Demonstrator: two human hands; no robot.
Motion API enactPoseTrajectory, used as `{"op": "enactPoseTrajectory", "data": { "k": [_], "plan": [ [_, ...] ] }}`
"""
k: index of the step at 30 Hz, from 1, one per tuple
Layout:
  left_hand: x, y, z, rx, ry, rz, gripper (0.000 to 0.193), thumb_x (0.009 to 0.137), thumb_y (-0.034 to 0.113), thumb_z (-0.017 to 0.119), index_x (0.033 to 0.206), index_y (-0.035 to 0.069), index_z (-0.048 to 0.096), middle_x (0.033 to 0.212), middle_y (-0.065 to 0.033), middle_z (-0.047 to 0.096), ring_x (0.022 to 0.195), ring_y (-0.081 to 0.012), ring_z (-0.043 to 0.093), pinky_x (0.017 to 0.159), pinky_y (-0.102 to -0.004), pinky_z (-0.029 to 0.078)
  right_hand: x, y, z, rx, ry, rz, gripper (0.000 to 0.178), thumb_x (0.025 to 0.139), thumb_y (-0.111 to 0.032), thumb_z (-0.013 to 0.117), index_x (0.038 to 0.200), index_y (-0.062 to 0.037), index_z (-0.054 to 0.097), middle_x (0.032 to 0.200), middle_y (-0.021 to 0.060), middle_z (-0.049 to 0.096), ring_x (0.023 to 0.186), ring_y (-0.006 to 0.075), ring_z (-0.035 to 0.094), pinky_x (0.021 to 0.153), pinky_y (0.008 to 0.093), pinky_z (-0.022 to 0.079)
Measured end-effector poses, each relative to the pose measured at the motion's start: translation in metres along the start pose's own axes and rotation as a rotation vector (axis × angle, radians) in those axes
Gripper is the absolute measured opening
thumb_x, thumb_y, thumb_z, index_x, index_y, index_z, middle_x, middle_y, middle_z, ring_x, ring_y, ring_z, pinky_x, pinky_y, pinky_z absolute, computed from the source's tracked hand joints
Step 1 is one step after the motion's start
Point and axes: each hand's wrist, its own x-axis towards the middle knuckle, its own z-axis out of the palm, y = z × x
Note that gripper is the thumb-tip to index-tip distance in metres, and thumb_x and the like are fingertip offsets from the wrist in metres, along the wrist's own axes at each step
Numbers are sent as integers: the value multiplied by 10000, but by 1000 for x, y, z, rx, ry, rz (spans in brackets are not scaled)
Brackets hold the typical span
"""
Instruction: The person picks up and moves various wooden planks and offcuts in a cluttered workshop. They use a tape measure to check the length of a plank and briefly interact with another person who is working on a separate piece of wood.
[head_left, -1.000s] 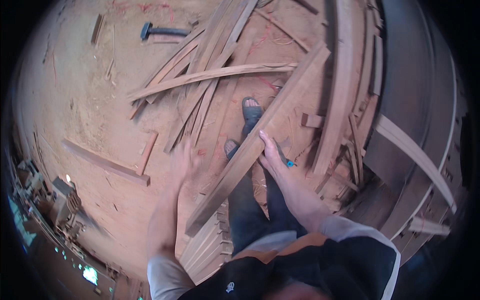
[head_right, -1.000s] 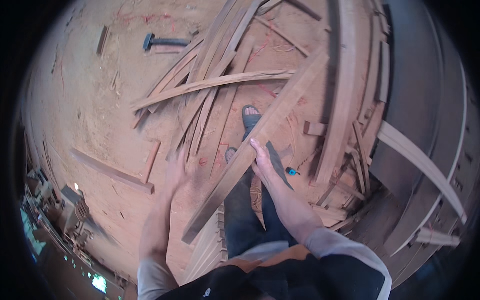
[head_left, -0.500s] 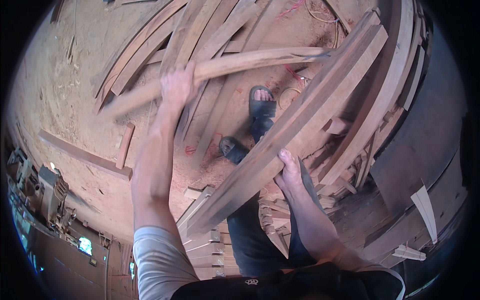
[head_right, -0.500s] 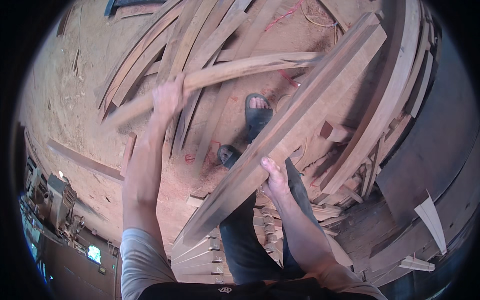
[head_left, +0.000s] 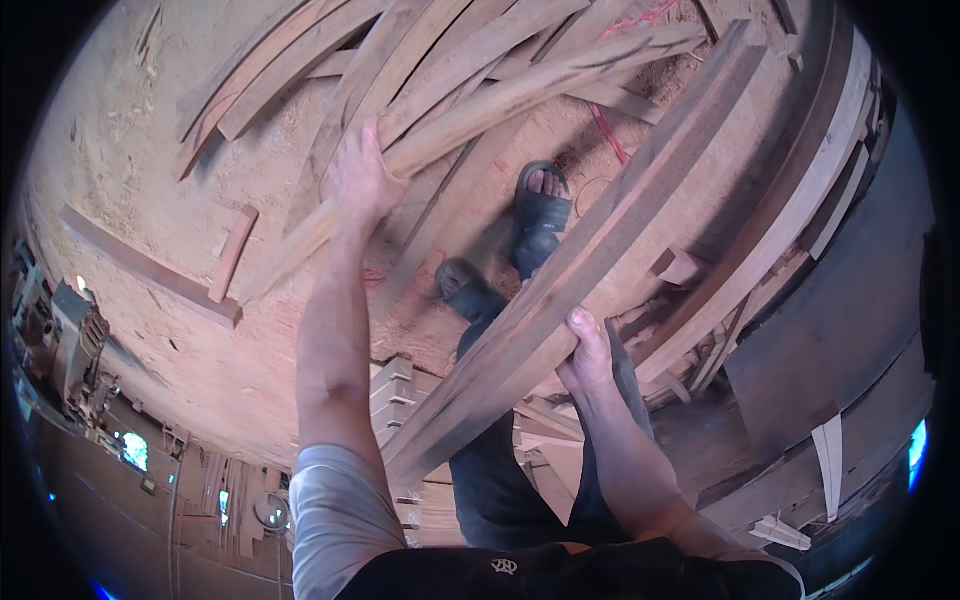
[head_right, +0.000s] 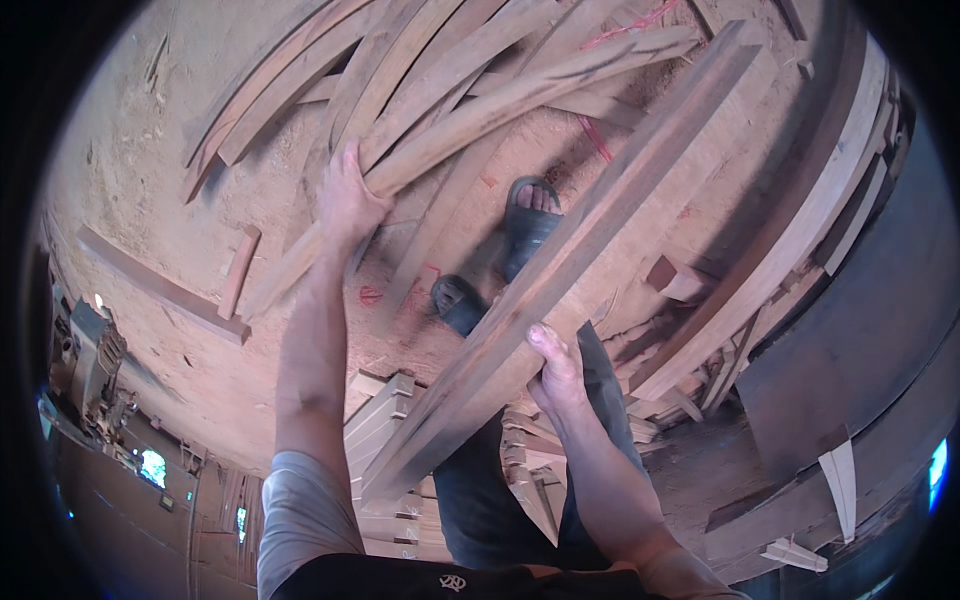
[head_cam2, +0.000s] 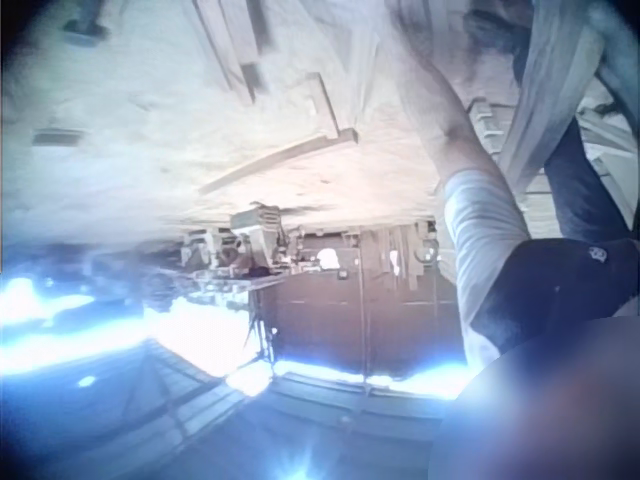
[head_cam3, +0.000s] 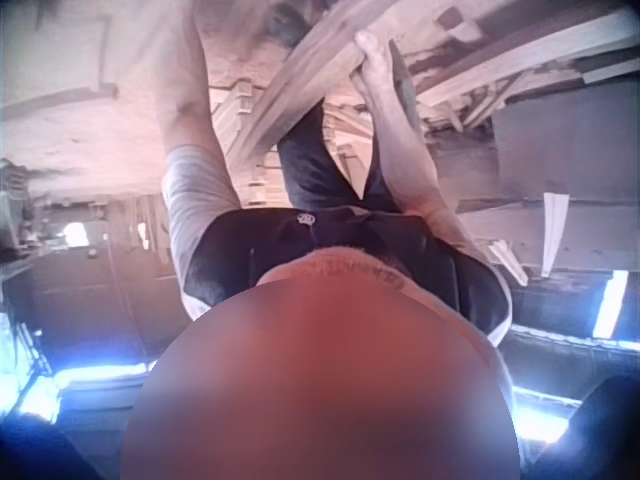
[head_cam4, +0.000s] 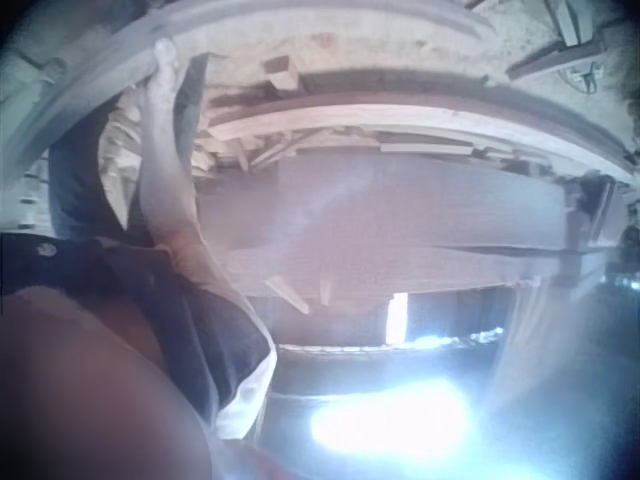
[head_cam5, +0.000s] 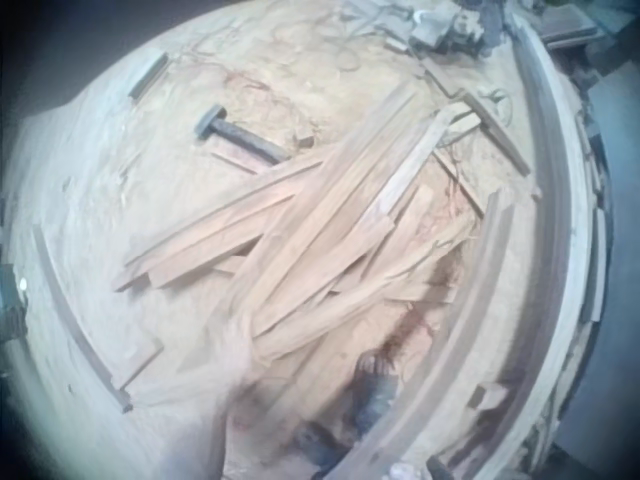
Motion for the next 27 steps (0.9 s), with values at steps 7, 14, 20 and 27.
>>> {"op": "enactPoseTrajectory", "data": {
  "k": [7, 14, 20, 27],
  "plan": [
    [-8, -2, 2, 65, 21, 2, 1042, 675, 332, 884, 1521, 30, 355, 1466, -208, 501, 1374, -387, 475, 1137, -482, 399, 6, 15, -17, -54, 70, 76, 552, 926, -206, 718, 1397, 5, 523, 1296, 131, 642, 1223, 254, 616, 1099, 416, 470],
    [-9, -11, 19, 53, 79, 32, 937, 718, 272, 855, 1491, 18, 391, 1450, -205, 501, 1335, -375, 518, 1111, -492, 419, 72, 42, -22, -133, 153, -93, 656, 888, -65, 783, 1424, -14, 408, 1243, 165, 636, 1145, 258, 654, 997, 397, 561],
    [1, -13, 1, 26, -87, -6, 912, 756, 282, 824, 1510, 29, 376, 1498, -211, 487, 1378, -375, 493, 1107, -477, 444, 176, 90, -12, -284, 174, -298, 794, 867, -156, 830, 1495, -27, 362, 1438, 166, 514, 1299, 245, 542, 1108, 452, 461],
    [-19, 2, 5, 19, -36, -18, 915, 747, 301, 842, 1484, -23, 409, 1425, -237, 541, 1343, -377, 519, 1118, -455, 436, 222, 89, -26, -81, 234, -228, 916, 953, -802, 424, 1563, -124, 342, 1559, 98, 439, 1430, 285, 400, 1209, 469, 270]
  ]
}}
